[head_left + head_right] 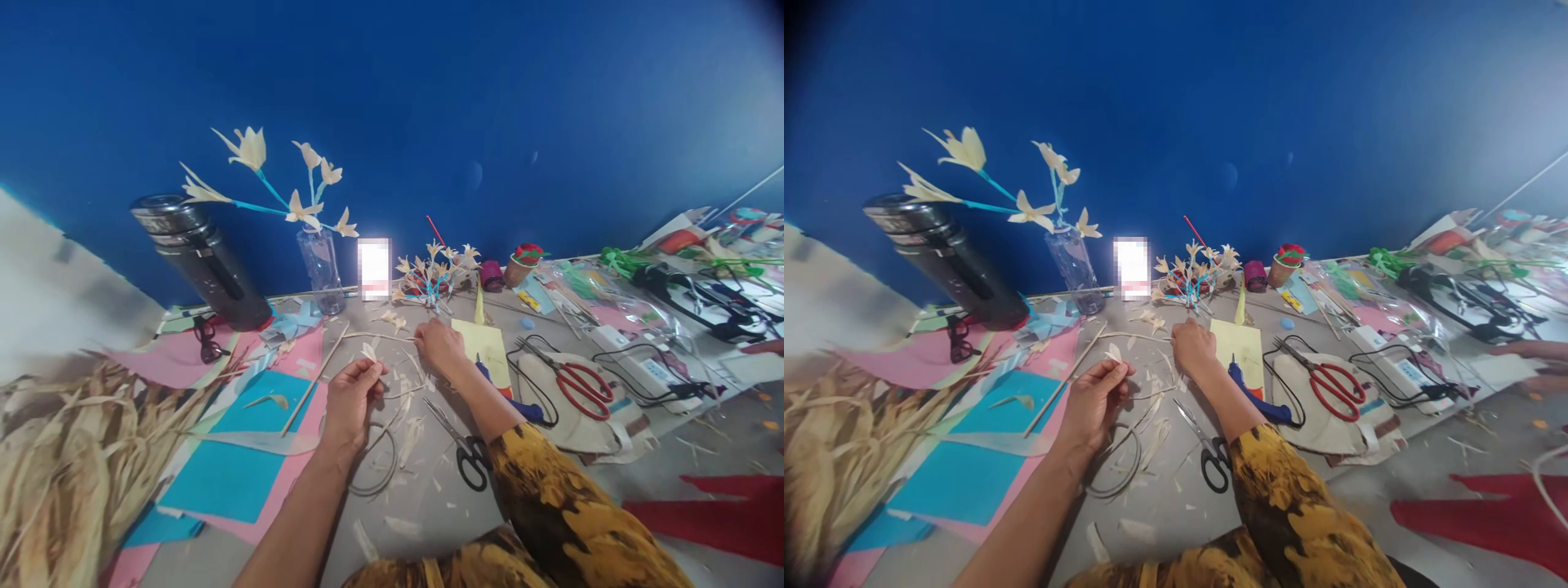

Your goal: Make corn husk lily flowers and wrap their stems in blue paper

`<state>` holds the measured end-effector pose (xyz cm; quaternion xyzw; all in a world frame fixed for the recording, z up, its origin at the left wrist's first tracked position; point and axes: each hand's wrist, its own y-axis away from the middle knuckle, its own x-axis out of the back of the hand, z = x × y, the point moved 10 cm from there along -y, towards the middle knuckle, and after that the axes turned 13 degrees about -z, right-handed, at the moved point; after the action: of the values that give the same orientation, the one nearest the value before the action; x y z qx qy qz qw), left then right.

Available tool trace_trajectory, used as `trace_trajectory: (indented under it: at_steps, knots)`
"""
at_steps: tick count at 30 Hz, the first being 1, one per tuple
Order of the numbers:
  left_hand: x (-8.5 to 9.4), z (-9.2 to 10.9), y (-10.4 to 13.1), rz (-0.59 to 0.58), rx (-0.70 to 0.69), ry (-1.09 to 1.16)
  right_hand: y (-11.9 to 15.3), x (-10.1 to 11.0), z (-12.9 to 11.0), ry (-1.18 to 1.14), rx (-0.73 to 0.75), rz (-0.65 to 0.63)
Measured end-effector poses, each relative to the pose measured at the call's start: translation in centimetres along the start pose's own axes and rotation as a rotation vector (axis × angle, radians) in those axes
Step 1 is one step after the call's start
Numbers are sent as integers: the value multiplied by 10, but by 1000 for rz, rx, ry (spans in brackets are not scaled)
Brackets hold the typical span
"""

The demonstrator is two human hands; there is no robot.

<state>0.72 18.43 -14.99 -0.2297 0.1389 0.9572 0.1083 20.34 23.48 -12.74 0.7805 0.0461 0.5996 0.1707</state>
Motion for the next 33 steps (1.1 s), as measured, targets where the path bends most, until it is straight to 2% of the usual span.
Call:
trace_trajectory:
  at_steps: [5, 9, 12, 17, 24, 28, 33]
  knots:
    - [0, 1, 1, -9, -4, -1, 17, 11, 2, -179, 12, 55]
    - [-5, 3, 1, -38, -14, -4, 42, 6, -3, -355, 113, 3]
    - [-9, 1, 1, -74, 0, 3, 51, 3, 2, -412, 116, -5]
    - [-7, -6, 0, -60, 17, 9, 32, 11, 17, -323, -22, 66]
    - [-5, -9, 1, -44, 36, 7, 0, -3, 7, -259, -86, 34]
    - [-6, -8, 1, -45, 33, 1, 0, -4, 4, -285, -58, 56]
    - [-6, -6, 1, -52, 22, 36, 22, 16, -4, -345, 67, 145]
